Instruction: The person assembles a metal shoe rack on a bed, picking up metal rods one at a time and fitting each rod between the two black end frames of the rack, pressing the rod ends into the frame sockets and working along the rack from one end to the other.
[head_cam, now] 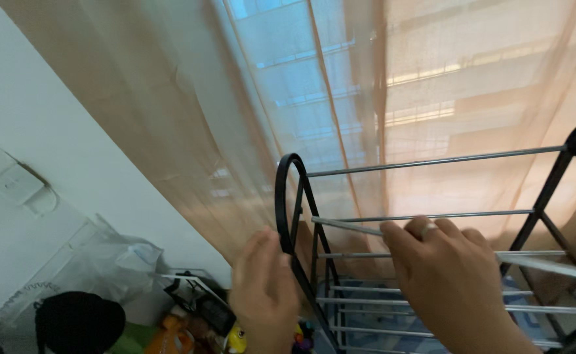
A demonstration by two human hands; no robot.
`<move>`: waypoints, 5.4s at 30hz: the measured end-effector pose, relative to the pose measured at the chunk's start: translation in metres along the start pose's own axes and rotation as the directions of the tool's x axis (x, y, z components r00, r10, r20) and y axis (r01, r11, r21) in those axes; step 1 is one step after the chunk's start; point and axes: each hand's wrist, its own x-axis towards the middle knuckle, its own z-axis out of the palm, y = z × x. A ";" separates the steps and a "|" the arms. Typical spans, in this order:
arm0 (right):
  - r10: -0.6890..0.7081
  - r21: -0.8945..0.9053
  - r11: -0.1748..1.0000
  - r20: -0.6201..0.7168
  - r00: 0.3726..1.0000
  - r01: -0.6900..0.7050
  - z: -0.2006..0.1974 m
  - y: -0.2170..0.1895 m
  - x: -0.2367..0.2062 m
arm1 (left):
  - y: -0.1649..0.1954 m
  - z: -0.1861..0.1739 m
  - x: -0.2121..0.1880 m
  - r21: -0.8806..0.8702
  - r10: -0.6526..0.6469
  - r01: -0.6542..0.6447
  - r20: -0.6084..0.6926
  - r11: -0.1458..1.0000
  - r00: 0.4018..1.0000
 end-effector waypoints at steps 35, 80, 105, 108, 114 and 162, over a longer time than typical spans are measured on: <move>-0.133 -0.058 0.991 -0.183 0.974 0.124 0.080 -0.008 0.049 | -0.101 0.080 0.040 -0.436 -0.432 0.646 0.497 0.626 0.753; -0.353 0.070 0.927 -0.165 0.921 0.367 0.018 -0.031 0.054 | -0.111 0.079 0.019 -0.492 -0.403 0.569 0.408 0.659 0.819; -0.187 0.215 0.960 0.005 0.982 0.182 0.095 -0.023 0.064 | -0.088 0.068 0.033 -0.425 -0.414 0.589 0.437 0.687 0.798; -0.203 0.208 0.954 -0.072 0.977 0.214 0.096 -0.029 0.066 | -0.084 0.066 0.034 -0.430 -0.409 0.588 0.440 0.686 0.799; -0.209 0.214 0.948 -0.140 0.968 0.236 0.101 -0.035 0.068 | -0.081 0.063 0.037 -0.388 -0.488 0.669 0.471 0.634 0.735; -0.267 0.262 0.884 -0.395 0.879 0.387 0.040 0.002 0.028 | -0.015 -0.012 0.017 -0.318 -0.202 0.180 -0.036 0.931 0.979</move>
